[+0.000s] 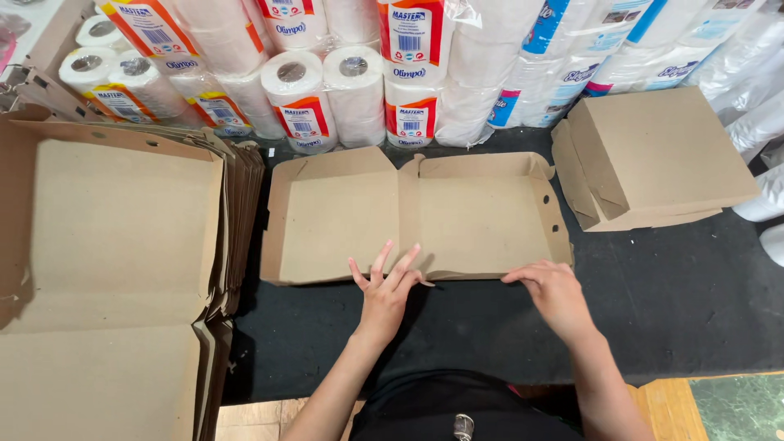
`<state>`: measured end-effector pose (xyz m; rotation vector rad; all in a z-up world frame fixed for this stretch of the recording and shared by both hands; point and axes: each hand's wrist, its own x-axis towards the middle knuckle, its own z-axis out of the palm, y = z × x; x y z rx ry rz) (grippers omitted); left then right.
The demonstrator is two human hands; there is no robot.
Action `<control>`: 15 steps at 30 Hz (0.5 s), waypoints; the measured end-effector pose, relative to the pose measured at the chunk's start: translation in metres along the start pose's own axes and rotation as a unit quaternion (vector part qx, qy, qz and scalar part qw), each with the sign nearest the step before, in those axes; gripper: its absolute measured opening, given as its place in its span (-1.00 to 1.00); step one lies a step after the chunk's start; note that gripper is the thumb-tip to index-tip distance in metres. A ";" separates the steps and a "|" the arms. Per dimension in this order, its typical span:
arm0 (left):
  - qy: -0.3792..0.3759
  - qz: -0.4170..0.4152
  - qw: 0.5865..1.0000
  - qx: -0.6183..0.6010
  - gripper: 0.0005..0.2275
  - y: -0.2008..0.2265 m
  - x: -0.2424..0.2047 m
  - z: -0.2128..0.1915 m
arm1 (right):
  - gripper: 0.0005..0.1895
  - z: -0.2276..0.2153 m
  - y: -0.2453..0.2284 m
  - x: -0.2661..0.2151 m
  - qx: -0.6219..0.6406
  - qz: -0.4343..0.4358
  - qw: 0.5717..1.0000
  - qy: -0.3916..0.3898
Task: The person assembles cardboard boxes by folding the flaps and interlocking the tabs by hand.
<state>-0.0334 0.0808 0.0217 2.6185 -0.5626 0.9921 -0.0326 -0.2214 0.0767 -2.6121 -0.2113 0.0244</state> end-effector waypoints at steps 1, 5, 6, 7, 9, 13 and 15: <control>0.007 -0.014 0.999 -0.035 -0.97 0.002 -0.004 -0.003 | -0.71 -0.010 0.001 -0.006 0.016 0.016 1.000 0.000; 0.008 -0.019 0.998 -0.066 -0.93 -0.007 -0.036 -0.011 | -0.70 -0.010 0.029 -0.012 0.014 0.033 0.999 -0.020; -0.013 -0.041 0.996 -0.078 -0.82 -0.016 -0.047 -0.015 | -0.71 -0.007 0.037 -0.012 0.000 0.037 0.998 -0.042; -0.033 -0.062 0.993 -0.090 -0.70 -0.024 -0.058 -0.018 | -0.71 -0.004 0.045 -0.013 -0.014 0.040 0.997 -0.063; -0.019 -0.122 0.988 -0.095 -0.74 -0.055 -0.076 -0.025 | -0.75 -0.002 0.035 -0.008 0.014 0.012 0.996 -0.083; -0.014 -0.213 0.972 -0.099 -0.90 -0.110 -0.087 -0.059 | -0.87 0.010 -0.017 0.008 0.125 -0.163 0.976 -0.076; -0.020 -0.196 0.978 -0.068 -0.93 -0.119 -0.079 -0.076 | -0.87 0.033 -0.045 0.020 0.138 -0.192 0.968 -0.083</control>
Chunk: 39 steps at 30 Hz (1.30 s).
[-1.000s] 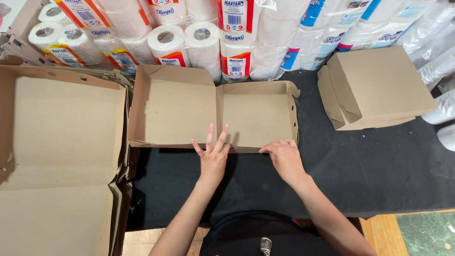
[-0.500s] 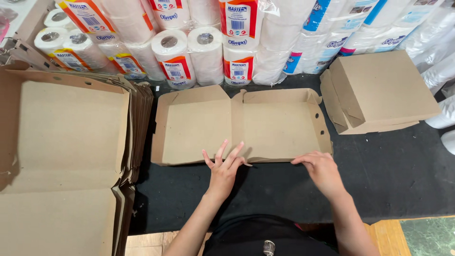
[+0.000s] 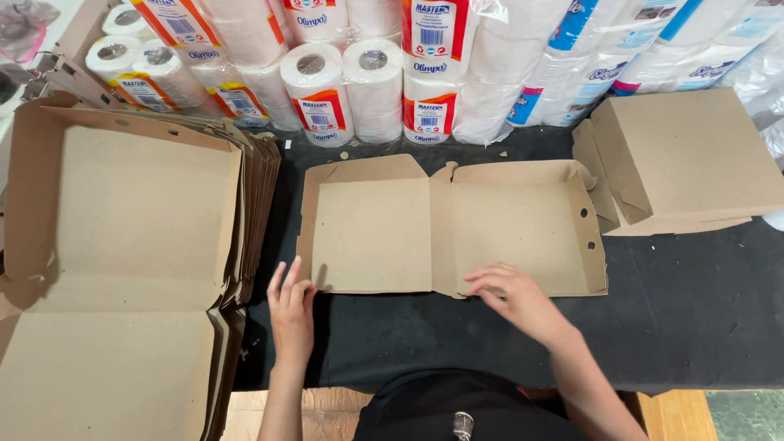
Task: The person assembles cardboard boxes by folding the flaps and interlocking the tabs by hand.
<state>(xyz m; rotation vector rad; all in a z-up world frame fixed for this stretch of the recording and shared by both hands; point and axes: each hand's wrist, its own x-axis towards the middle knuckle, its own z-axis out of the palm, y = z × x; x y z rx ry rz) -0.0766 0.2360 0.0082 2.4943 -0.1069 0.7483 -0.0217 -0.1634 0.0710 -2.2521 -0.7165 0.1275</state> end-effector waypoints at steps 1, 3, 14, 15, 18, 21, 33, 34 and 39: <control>-0.002 0.019 0.999 0.030 -0.93 -0.001 0.005 -0.008 | -0.87 0.013 -0.007 0.011 0.011 -0.028 1.000 -0.007; 0.007 0.030 0.998 0.052 -0.95 -0.004 0.010 -0.008 | -0.82 0.030 -0.031 0.034 0.011 -0.029 0.999 -0.032; 0.006 0.035 0.997 0.070 -0.91 -0.014 0.017 -0.006 | -0.70 0.087 -0.036 0.068 0.012 -0.038 0.996 -0.085; 0.003 0.035 0.997 0.071 -0.91 -0.011 0.018 -0.007 | -0.69 0.086 -0.036 0.068 0.009 -0.035 0.995 -0.090; -0.006 0.034 0.997 0.073 -0.92 -0.010 0.021 -0.007 | -0.67 0.081 -0.040 0.070 0.003 -0.033 0.995 -0.096; -0.030 0.033 0.996 0.077 -0.95 -0.006 0.022 -0.011 | -0.67 0.076 -0.045 0.072 -0.003 -0.027 0.995 -0.099; -0.023 -0.154 0.983 -0.097 -0.86 -0.040 -0.010 -0.026 | -0.71 0.091 -0.022 0.051 -0.013 -0.065 0.991 -0.116; -0.035 -0.223 0.963 -0.148 -0.72 -0.038 -0.012 -0.027 | -0.74 0.097 -0.015 0.044 -0.037 -0.116 0.983 -0.134; -0.079 -0.264 0.944 -0.179 -0.80 -0.045 0.014 -0.017 | -0.85 0.054 -0.050 0.016 0.082 -0.083 0.982 -0.146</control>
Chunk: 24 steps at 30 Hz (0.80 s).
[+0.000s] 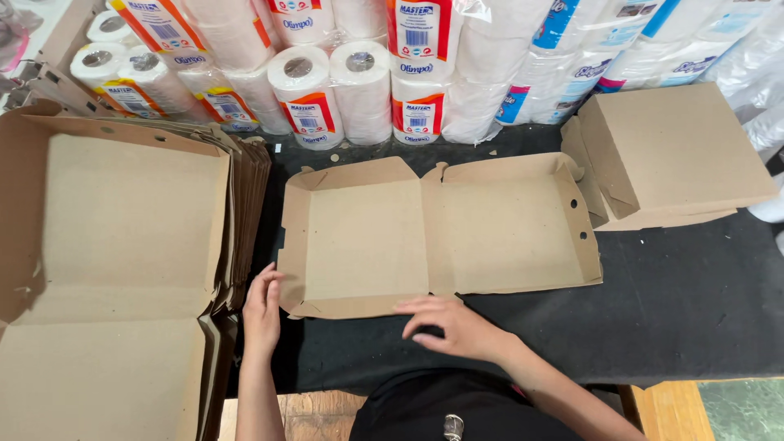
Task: The person assembles cardboard boxes by folding the flaps and interlocking the tabs by hand.
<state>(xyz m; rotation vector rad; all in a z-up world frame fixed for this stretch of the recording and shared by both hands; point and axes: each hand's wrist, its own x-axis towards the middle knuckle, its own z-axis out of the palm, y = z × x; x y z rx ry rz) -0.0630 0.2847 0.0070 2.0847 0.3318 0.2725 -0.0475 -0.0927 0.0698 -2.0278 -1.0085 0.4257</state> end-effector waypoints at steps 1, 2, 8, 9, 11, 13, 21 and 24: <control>-0.024 -0.023 0.999 -0.015 -0.80 0.006 0.007 0.001 | -0.82 -0.008 -0.009 -0.006 0.048 0.019 0.994 0.100; -0.029 -0.022 0.999 -0.017 -0.80 0.011 0.016 0.003 | -0.82 -0.015 0.004 -0.015 0.047 0.023 0.993 0.103; -0.086 -0.103 0.980 -0.144 -0.72 0.003 0.058 0.021 | -0.76 -0.040 0.059 -0.084 -0.124 0.218 0.885 0.392; -0.073 -0.109 0.980 -0.147 -0.72 0.000 0.061 0.022 | -0.72 -0.038 0.063 -0.096 -0.122 0.275 0.873 0.384; -0.061 -0.113 0.980 -0.151 -0.71 0.020 0.056 0.016 | -0.68 -0.033 0.065 -0.115 -0.120 0.331 0.857 0.377; -0.030 -0.085 0.993 -0.070 -0.72 0.066 0.038 0.000 | -0.68 -0.029 0.064 -0.127 -0.039 0.363 0.849 0.381; 0.030 -0.013 0.999 -0.028 -0.72 0.124 -0.030 -0.052 | -0.46 -0.072 0.080 -0.104 0.017 0.338 0.832 0.440; 0.071 0.012 0.997 -0.030 -0.72 0.130 -0.059 -0.066 | -0.39 -0.080 0.118 -0.096 0.074 0.331 0.816 0.468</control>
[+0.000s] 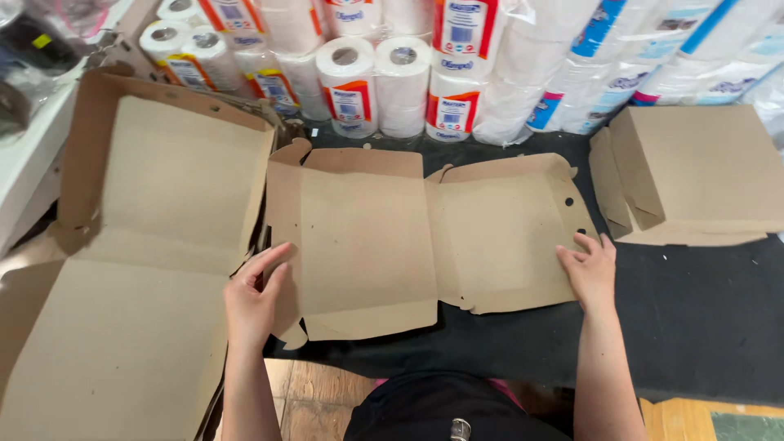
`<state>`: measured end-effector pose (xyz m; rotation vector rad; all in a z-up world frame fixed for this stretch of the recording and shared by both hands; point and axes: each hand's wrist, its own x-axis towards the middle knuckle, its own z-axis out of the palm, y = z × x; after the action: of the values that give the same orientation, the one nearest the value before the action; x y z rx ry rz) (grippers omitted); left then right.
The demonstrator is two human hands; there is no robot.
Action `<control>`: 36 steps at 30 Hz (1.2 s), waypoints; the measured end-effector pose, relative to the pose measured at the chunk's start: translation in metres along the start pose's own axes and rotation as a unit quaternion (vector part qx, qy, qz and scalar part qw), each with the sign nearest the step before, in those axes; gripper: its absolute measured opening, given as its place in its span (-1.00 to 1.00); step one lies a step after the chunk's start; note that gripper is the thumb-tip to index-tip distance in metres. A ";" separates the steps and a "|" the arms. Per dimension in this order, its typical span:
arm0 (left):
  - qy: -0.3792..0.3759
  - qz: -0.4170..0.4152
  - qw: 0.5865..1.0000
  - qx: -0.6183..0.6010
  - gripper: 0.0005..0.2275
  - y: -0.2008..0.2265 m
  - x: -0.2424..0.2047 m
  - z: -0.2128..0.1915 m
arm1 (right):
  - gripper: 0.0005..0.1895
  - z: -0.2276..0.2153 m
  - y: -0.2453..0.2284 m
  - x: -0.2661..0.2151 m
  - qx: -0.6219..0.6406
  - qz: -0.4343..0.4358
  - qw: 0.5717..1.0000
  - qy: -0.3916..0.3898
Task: The person assembles cardboard boxes by folding the flaps and interlocking the tabs by hand.
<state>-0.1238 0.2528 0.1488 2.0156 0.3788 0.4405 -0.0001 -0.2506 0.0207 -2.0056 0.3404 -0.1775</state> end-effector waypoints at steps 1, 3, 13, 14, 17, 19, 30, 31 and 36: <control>0.015 0.014 1.000 -0.002 -0.73 0.004 -0.009 -0.006 | -0.44 0.004 0.005 0.011 0.054 0.018 0.998 0.019; 0.041 0.006 0.999 -0.021 -0.73 0.005 -0.027 -0.022 | -0.49 0.013 0.001 0.019 0.110 0.023 0.994 -0.002; 0.305 -0.092 0.948 -0.019 -0.76 0.017 -0.120 -0.118 | -0.59 0.108 -0.162 0.034 0.216 -0.082 0.960 -0.158; 0.320 -0.096 0.942 -0.015 -0.76 0.018 -0.128 -0.126 | -0.59 0.123 -0.191 0.030 0.218 -0.087 0.956 -0.174; 0.397 -0.129 0.909 -0.019 -0.75 0.020 -0.150 -0.140 | -0.59 0.173 -0.268 0.021 0.180 -0.133 0.947 -0.229; 0.473 -0.169 0.859 -0.101 -0.72 0.015 -0.161 -0.147 | -0.63 0.211 -0.309 0.015 0.189 -0.246 0.913 -0.264; 0.565 -0.141 0.811 -0.059 -0.60 -0.036 -0.176 -0.136 | -0.61 0.448 -0.410 0.004 0.121 -0.270 0.867 -0.402; 0.545 -0.122 0.826 -0.074 -0.53 -0.044 -0.177 -0.130 | -0.50 0.483 -0.398 0.022 0.122 -0.311 0.863 -0.379; 0.497 -0.178 0.846 0.074 -0.53 -0.059 -0.183 -0.124 | -0.36 0.473 -0.408 -0.061 -0.134 -0.510 0.808 -0.264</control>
<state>-0.3476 0.2948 0.1237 1.6431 1.4272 1.2316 0.1361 0.3411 0.1786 -2.2149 -1.1629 -0.2276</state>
